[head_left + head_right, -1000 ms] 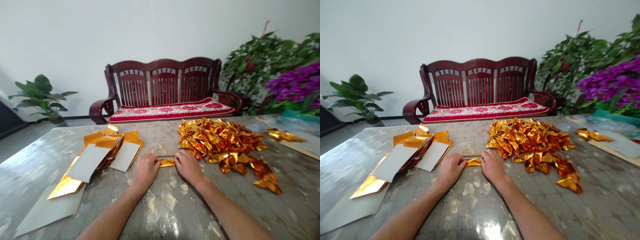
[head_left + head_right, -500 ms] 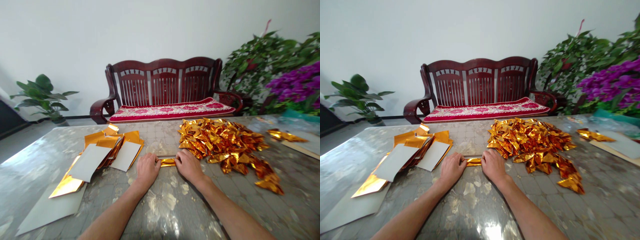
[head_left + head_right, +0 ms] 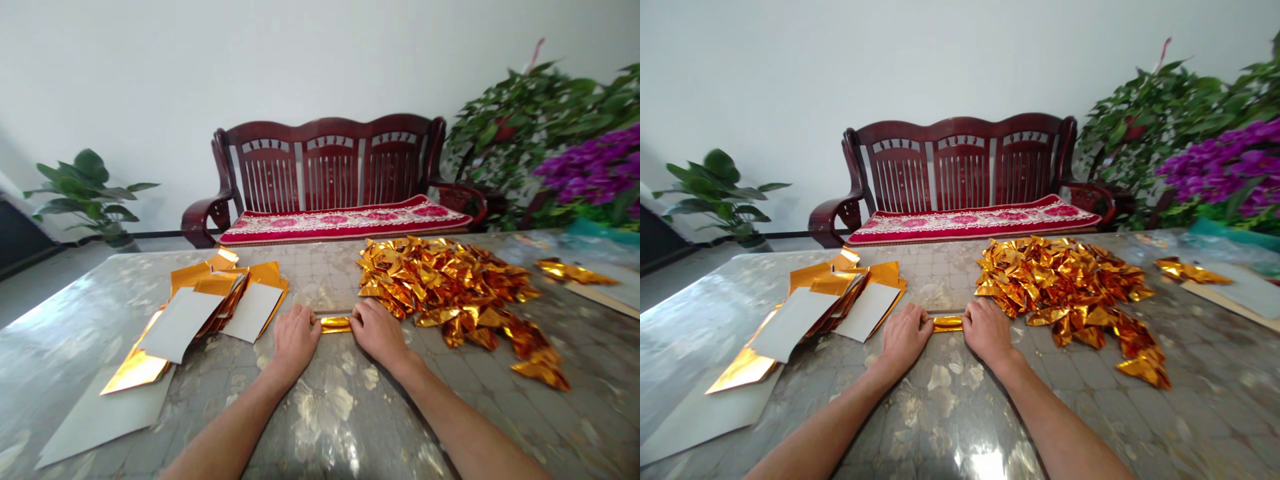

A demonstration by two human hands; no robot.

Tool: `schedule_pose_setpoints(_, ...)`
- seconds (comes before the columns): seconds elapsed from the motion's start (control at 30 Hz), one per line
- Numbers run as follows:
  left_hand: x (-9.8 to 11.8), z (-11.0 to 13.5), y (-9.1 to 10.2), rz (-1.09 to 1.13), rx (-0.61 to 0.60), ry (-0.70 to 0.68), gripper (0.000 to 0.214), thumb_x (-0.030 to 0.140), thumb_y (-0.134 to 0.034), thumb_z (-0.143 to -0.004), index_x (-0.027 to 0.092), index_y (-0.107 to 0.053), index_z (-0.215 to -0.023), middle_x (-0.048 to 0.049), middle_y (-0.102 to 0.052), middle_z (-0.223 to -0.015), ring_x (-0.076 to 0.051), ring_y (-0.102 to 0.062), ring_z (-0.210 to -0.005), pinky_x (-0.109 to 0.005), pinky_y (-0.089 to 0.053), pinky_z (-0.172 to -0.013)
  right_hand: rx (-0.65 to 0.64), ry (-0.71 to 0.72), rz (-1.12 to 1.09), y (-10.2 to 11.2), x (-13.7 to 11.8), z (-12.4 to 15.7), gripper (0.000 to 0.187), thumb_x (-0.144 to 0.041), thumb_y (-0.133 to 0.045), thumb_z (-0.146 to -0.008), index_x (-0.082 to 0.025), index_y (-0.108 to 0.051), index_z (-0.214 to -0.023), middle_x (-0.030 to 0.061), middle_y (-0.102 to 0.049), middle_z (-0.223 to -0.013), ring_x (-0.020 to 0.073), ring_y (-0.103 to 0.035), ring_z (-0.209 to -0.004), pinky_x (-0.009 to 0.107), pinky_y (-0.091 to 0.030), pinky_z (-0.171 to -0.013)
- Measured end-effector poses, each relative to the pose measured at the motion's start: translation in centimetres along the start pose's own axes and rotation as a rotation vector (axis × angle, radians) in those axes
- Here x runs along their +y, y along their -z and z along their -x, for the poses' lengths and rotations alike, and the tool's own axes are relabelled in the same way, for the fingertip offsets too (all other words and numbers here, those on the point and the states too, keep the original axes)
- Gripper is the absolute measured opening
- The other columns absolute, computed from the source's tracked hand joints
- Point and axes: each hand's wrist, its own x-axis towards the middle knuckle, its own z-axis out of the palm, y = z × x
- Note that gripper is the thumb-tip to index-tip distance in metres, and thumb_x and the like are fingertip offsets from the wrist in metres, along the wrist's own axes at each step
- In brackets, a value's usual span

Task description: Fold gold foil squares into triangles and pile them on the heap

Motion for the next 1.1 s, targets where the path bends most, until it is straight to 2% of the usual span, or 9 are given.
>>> schedule_pose_setpoints(0.2,0.1,0.3,0.2,-0.006,0.097,-0.022,0.013,0.031,-0.059,-0.089,0.021,-0.057,-0.096,-0.0046,-0.058,-0.100,-0.022,-0.056,-0.095,-0.033,-0.041,-0.080,0.022,-0.028,-0.057,-0.2,0.2,0.0,0.006,-0.023,-0.058,-0.087,-0.021,-0.057,-0.082,0.0016,-0.065,-0.086,0.0166,-0.058,-0.082,0.027,-0.032,-0.067)
schedule_pose_setpoints(0.3,0.3,0.4,0.1,-0.059,0.093,-0.152,0.007,0.025,-0.053,-0.093,0.021,-0.059,-0.095,-0.0057,-0.058,-0.101,-0.022,-0.054,-0.097,-0.034,-0.042,-0.084,0.029,0.023,-0.054,-0.2,0.3,0.1,0.005,-0.022,-0.057,-0.089,-0.021,-0.057,-0.085,0.0018,-0.066,-0.086,0.0171,-0.059,-0.083,0.028,-0.032,-0.069)
schedule_pose_setpoints(0.37,0.3,0.4,-0.2,-0.075,0.058,-0.276,0.013,0.022,-0.048,-0.096,0.022,-0.061,-0.094,-0.0054,-0.059,-0.100,-0.021,-0.054,-0.096,-0.033,-0.043,-0.082,0.023,0.081,-0.040,0.0,0.3,0.2,0.006,-0.023,-0.056,-0.091,-0.021,-0.059,-0.087,0.0020,-0.066,-0.087,0.0176,-0.058,-0.085,0.028,-0.033,-0.071)
schedule_pose_setpoints(0.5,-0.2,0.3,-0.7,-0.028,-0.021,-0.453,0.014,0.021,-0.049,-0.096,0.023,-0.063,-0.094,-0.0027,-0.062,-0.097,-0.019,-0.055,-0.094,-0.028,-0.045,-0.079,-0.001,0.162,0.038,0.2,0.1,0.4,0.013,-0.025,-0.053,-0.095,-0.022,-0.064,-0.088,0.0038,-0.066,-0.091,0.0198,-0.057,-0.091,0.030,-0.034,-0.075)
schedule_pose_setpoints(0.63,-0.1,0.7,-0.3,-0.065,-0.062,-0.479,0.012,0.020,-0.052,-0.095,0.022,-0.062,-0.099,-0.0031,-0.064,-0.097,-0.019,-0.058,-0.093,-0.029,-0.046,-0.081,-0.009,0.176,0.091,0.3,-0.2,0.5,0.018,-0.023,-0.050,-0.096,-0.022,-0.066,-0.087,0.0047,-0.066,-0.092,0.0206,-0.057,-0.091,0.031,-0.034,-0.075)
schedule_pose_setpoints(0.77,0.4,1.5,0.5,-0.104,-0.109,-0.492,0.023,0.018,-0.051,-0.095,0.024,-0.059,-0.115,-0.0054,-0.065,-0.104,-0.021,-0.059,-0.098,-0.033,-0.047,-0.086,-0.029,0.140,0.065,0.4,-0.2,0.5,0.020,-0.020,-0.048,-0.096,-0.022,-0.066,-0.088,0.0052,-0.066,-0.094,0.0202,-0.058,-0.093,0.030,-0.035,-0.076)
schedule_pose_setpoints(0.87,0.8,2.2,0.7,-0.111,-0.115,-0.492,0.024,0.019,-0.049,-0.096,0.025,-0.058,-0.117,-0.0072,-0.063,-0.111,-0.022,-0.059,-0.103,-0.034,-0.047,-0.089,-0.037,0.106,0.052,0.5,-0.7,0.6,0.018,-0.020,-0.048,-0.096,-0.022,-0.066,-0.092,0.0064,-0.066,-0.097,0.0212,-0.057,-0.096,0.031,-0.035,-0.079)
schedule_pose_setpoints(0.97,1.0,2.7,0.6,-0.135,-0.104,-0.490,0.026,0.017,-0.049,-0.093,0.023,-0.058,-0.117,-0.0082,-0.062,-0.113,-0.023,-0.058,-0.103,-0.036,-0.048,-0.089,-0.031,0.054,0.085,0.6,-1.6,0.8,0.015,-0.029,-0.051,-0.095,-0.020,-0.063,-0.096,0.0087,-0.065,-0.100,0.0241,-0.056,-0.096,0.034,-0.035,-0.080)
schedule_pose_setpoints(1.1,1.2,3.3,0.2,-0.185,-0.075,-0.515,0.042,0.016,-0.052,-0.089,0.017,-0.052,-0.131,-0.0118,-0.058,-0.127,-0.027,-0.056,-0.111,-0.039,-0.048,-0.091,-0.019,0.005,0.118,0.6,-2.7,1.1,0.023,-0.041,-0.057,-0.091,-0.019,-0.060,-0.098,0.0108,-0.064,-0.104,0.0276,-0.053,-0.099,0.037,-0.035,-0.081)
